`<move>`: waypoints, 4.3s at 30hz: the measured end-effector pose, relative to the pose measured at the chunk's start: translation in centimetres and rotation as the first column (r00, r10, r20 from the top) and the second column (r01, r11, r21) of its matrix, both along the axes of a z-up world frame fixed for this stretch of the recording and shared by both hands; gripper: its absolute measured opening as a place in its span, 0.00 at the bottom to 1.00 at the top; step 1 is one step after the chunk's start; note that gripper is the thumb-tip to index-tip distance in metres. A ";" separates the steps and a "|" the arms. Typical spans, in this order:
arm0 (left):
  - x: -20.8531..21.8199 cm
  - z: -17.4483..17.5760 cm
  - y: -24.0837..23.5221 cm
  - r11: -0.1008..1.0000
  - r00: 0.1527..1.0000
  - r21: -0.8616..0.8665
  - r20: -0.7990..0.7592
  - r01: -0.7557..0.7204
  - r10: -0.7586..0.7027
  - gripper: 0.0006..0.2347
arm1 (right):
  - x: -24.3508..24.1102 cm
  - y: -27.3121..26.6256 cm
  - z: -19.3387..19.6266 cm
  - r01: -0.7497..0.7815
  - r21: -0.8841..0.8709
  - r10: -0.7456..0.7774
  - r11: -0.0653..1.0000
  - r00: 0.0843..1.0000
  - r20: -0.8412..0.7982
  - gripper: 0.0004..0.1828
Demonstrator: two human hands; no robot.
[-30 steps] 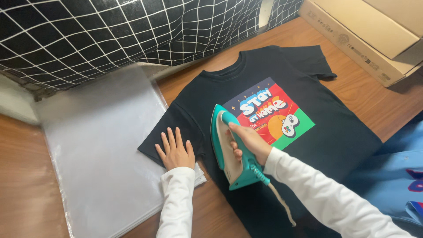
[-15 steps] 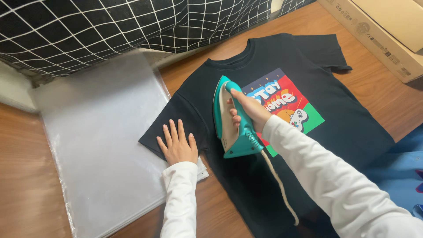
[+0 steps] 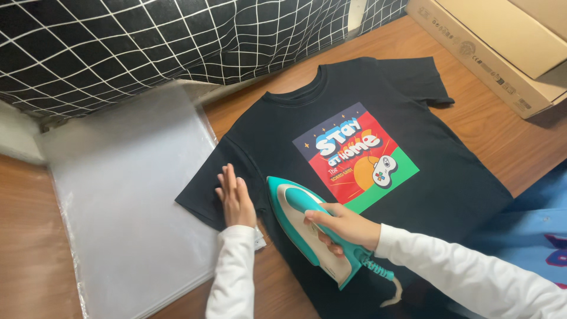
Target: The person irons a black t-shirt on a wooden table using a teal and white iron. They smooth the fabric, fold the sleeves, and iron the back, then flip the shirt to iron the front graphic side.
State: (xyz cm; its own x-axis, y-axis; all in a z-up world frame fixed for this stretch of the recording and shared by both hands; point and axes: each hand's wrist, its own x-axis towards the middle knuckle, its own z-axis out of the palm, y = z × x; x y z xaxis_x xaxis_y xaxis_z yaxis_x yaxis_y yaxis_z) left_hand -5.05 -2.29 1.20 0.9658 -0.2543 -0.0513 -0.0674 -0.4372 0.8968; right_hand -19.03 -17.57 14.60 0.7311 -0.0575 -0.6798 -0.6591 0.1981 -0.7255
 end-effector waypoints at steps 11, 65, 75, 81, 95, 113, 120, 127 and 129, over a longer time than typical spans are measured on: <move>-4.5 -1.4 -9.2 0.998 0.968 -0.043 0.249 0.046 -0.034 0.22 | 2.8 -6.1 -2.1 0.140 0.051 -0.142 0.989 0.988 0.052 0.21; -1.8 -3.2 -11.6 0.671 0.915 0.727 0.357 -0.144 -0.190 0.25 | 10.5 -20.8 -0.9 0.272 -0.098 -0.264 0.957 0.961 0.084 0.22; -1.6 -3.4 -11.6 0.679 0.914 0.726 0.339 -0.103 -0.224 0.24 | 15.4 -24.9 -2.4 0.297 -0.022 -0.288 0.955 0.940 0.184 0.20; -1.7 -3.4 -11.8 0.689 0.892 0.720 0.361 -0.081 -0.272 0.23 | 14.2 -24.4 -2.8 0.348 0.033 -0.350 0.937 0.929 0.123 0.20; -1.5 -4.6 -11.8 0.622 0.905 0.777 0.329 -0.098 -0.269 0.23 | 5.0 -23.4 -2.0 0.312 -0.091 -0.310 0.946 0.950 0.035 0.24; -1.0 -5.5 -13.1 0.575 0.899 0.805 0.349 -0.143 -0.265 0.25 | 4.8 -28.0 -1.4 0.168 -0.073 -0.165 0.983 0.986 0.035 0.17; -0.2 -3.8 -14.2 0.542 0.912 0.819 0.352 -0.189 -0.213 0.27 | 11.2 -29.7 -3.2 0.262 -0.066 -0.247 0.963 0.952 0.181 0.19; -0.2 -3.7 -14.2 0.556 0.915 0.810 0.349 -0.188 -0.200 0.27 | 14.2 -29.9 -5.6 0.394 0.030 -0.391 0.919 0.896 0.209 0.19; -0.1 -3.8 -14.3 0.562 0.905 0.801 0.375 -0.207 -0.200 0.27 | 13.7 -29.5 -5.4 0.417 0.062 -0.421 0.907 0.890 0.172 0.20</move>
